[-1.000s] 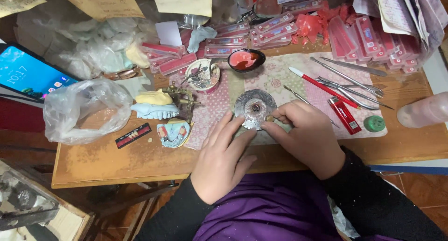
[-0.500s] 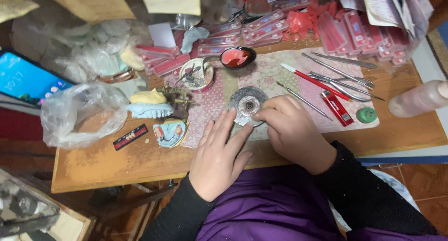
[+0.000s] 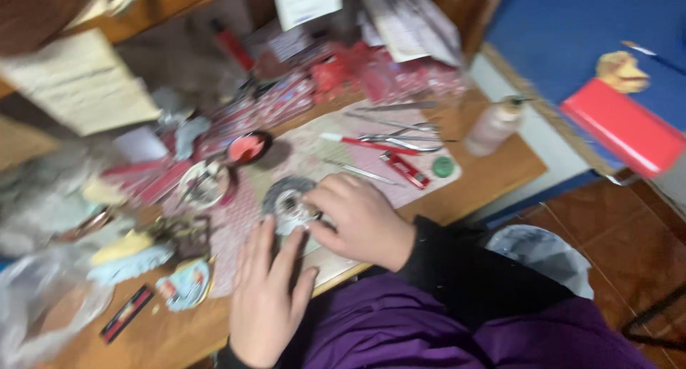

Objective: The person works on a dental prosthetic model, using a metal tool to apply a red substance to the teeth. They then move to a side table to handle small white pieces of material, possibly wax, before returning to the main table to pour liquid from a bottle into a small container. The person uses a white stick to mix the contents of the container and continues to work on the prosthetic model with the metal tool.

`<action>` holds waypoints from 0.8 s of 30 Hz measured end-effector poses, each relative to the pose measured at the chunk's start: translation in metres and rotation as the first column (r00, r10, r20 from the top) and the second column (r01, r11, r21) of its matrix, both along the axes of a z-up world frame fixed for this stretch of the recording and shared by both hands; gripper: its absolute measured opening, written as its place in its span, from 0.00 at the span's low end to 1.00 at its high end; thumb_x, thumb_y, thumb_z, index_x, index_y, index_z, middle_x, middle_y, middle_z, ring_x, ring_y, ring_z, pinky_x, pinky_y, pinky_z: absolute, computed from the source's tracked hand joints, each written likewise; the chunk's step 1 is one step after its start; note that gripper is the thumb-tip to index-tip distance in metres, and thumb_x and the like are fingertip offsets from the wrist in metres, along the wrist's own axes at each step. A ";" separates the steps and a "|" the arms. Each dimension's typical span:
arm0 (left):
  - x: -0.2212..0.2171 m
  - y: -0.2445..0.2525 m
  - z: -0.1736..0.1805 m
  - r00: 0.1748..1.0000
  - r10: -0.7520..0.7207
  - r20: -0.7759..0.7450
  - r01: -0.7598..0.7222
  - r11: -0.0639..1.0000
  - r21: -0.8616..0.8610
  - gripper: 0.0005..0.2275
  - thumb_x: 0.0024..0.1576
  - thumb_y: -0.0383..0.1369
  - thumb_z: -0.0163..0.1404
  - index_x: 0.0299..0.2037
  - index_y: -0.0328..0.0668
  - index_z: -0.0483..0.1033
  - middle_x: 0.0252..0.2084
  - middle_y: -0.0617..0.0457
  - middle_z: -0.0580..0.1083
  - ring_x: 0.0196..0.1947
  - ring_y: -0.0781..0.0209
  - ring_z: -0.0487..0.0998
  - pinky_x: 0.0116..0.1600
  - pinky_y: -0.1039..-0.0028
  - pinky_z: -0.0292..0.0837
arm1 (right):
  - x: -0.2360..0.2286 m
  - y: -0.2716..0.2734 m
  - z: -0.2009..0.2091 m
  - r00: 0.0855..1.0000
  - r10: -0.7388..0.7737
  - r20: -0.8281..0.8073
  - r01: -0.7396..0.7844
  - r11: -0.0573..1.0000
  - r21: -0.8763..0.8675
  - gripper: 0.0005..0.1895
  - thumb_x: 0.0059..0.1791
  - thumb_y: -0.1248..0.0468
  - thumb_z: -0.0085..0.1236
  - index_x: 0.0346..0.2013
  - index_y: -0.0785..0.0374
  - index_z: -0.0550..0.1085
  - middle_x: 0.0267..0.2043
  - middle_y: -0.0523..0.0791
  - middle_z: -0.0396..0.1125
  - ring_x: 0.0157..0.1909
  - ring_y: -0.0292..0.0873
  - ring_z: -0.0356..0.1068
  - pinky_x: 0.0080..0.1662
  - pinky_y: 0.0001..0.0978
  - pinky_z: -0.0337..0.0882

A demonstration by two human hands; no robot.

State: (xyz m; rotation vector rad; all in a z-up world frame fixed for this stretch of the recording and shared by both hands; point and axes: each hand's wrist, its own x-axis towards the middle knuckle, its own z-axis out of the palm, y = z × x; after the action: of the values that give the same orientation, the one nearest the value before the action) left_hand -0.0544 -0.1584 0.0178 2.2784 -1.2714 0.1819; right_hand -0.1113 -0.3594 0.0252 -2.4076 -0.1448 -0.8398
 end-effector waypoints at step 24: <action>0.005 0.001 -0.023 0.997 0.036 0.065 -0.036 0.999 0.011 0.29 0.47 0.41 0.59 0.62 0.48 0.71 0.69 0.34 0.61 0.69 0.31 0.61 0.67 0.48 0.58 | -0.002 0.001 -0.022 0.998 -0.054 -0.020 0.055 0.998 0.044 0.10 0.48 0.60 0.63 0.40 0.62 0.75 0.41 0.47 0.67 0.46 0.53 0.69 0.48 0.45 0.71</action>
State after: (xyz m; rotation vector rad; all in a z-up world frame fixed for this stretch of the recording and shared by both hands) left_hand -0.0496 -0.1576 -0.0052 2.3240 -1.2677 0.2642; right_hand -0.1130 -0.3582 0.0029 -2.3864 -0.0530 -0.8352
